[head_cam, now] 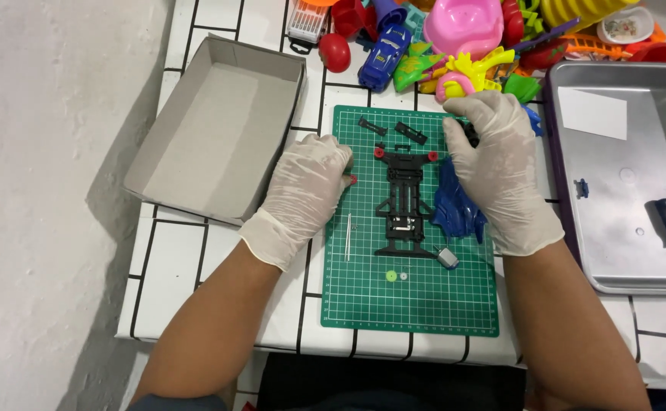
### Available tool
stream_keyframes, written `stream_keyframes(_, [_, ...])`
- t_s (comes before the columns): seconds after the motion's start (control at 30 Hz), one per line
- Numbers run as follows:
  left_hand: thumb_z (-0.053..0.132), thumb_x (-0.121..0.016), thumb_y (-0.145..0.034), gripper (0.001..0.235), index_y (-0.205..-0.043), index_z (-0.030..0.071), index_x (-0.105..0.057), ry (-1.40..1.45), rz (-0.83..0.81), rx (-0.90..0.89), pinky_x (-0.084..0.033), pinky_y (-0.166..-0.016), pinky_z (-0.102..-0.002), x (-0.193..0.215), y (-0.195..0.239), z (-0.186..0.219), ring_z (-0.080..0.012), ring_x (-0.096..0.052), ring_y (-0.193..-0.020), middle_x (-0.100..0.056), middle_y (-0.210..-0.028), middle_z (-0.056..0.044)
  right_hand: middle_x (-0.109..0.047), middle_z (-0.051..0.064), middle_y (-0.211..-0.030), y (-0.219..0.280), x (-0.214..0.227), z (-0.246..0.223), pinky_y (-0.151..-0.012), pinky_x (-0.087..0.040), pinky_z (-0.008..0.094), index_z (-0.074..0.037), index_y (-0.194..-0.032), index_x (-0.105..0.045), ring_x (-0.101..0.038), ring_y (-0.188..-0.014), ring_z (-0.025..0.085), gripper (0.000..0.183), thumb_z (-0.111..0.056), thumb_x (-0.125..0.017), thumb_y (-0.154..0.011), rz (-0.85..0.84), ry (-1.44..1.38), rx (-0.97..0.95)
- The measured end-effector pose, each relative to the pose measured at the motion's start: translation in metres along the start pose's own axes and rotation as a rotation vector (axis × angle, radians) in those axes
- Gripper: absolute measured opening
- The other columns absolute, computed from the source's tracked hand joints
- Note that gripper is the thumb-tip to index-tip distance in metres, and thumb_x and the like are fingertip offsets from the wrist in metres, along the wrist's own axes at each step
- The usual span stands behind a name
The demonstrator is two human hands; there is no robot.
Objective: Assembling a model toy car by fitting plastic parts and gears onto a chassis
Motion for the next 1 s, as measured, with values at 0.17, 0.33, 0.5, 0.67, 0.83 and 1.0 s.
stream_keyframes(0.17, [0.026, -0.084, -0.078, 0.018, -0.084, 0.022, -0.068, 0.001, -0.048, 0.025, -0.05, -0.083, -0.04, 0.008, 0.001, 0.001, -0.0258, -0.064, -0.093, -0.061, -0.085, -0.002, -0.065, 0.008, -0.108, 0.0, 0.001, -0.005, -0.097, -0.05, 0.043, -0.015, -0.116, -0.076, -0.065, -0.107, 0.032, 0.023, -0.006, -0.082, -0.096, 0.002, 0.001, -0.005])
stream_keyframes(0.33, [0.019, -0.084, -0.08, 0.017, -0.081, 0.02, -0.067, 0.199, 0.059, 0.014, -0.053, -0.084, -0.04, 0.027, -0.001, 0.009, -0.0262, -0.068, -0.092, -0.065, -0.081, -0.001, -0.067, 0.006, -0.109, 0.0, 0.004, -0.014, -0.099, -0.048, 0.043, -0.017, -0.116, -0.075, -0.065, -0.11, 0.031, 0.023, -0.006, -0.08, -0.096, -0.041, -0.036, -0.006])
stream_keyframes(0.5, [0.004, -0.075, -0.093, 0.012, -0.097, 0.015, -0.073, 0.942, 0.268, 0.054, -0.059, -0.084, -0.032, 0.067, 0.008, 0.046, -0.0168, -0.073, -0.088, -0.075, -0.088, -0.001, -0.073, 0.007, -0.102, 0.007, 0.022, -0.062, -0.098, -0.051, 0.044, -0.015, -0.118, -0.077, -0.068, -0.1, 0.027, 0.031, -0.003, -0.081, -0.089, -0.201, -0.461, -0.188])
stream_keyframes(0.67, [0.005, -0.075, -0.093, 0.018, -0.107, 0.016, -0.072, 1.139, 0.134, 0.031, -0.057, -0.08, -0.031, 0.056, 0.012, 0.071, -0.0119, -0.069, -0.08, -0.076, -0.087, -0.002, -0.072, 0.008, -0.099, 0.034, 0.032, -0.074, -0.089, -0.056, 0.045, -0.011, -0.119, -0.077, -0.069, -0.095, 0.029, 0.033, -0.006, -0.083, -0.087, -0.154, -0.378, -0.113])
stream_keyframes(0.83, [0.005, -0.075, -0.092, 0.017, -0.105, 0.015, -0.071, 1.141, 0.081, 0.003, -0.056, -0.075, -0.027, 0.051, 0.017, 0.085, -0.0077, -0.066, -0.073, -0.077, -0.082, 0.0, -0.072, 0.006, -0.097, 0.055, 0.033, -0.073, -0.084, -0.058, 0.042, -0.011, -0.115, -0.078, -0.07, -0.092, 0.028, 0.027, -0.006, -0.081, -0.089, -0.139, -0.345, -0.102])
stream_keyframes(1.0, [0.003, -0.077, -0.09, 0.019, -0.104, 0.014, -0.071, 1.157, 0.042, -0.054, -0.056, -0.072, -0.026, 0.047, 0.021, 0.095, -0.0093, -0.068, -0.071, -0.078, -0.081, -0.002, -0.071, 0.008, -0.094, 0.067, 0.037, -0.072, -0.08, -0.059, 0.041, -0.007, -0.115, -0.078, -0.07, -0.088, 0.027, 0.029, -0.002, -0.083, -0.087, -0.099, -0.316, -0.142])
Point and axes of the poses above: each hand's wrist, its own y-axis away from the middle knuckle, its own x-axis out of the back of the hand, z = x × y, the point moved 6 cm from there along -y, towards the middle knuckle
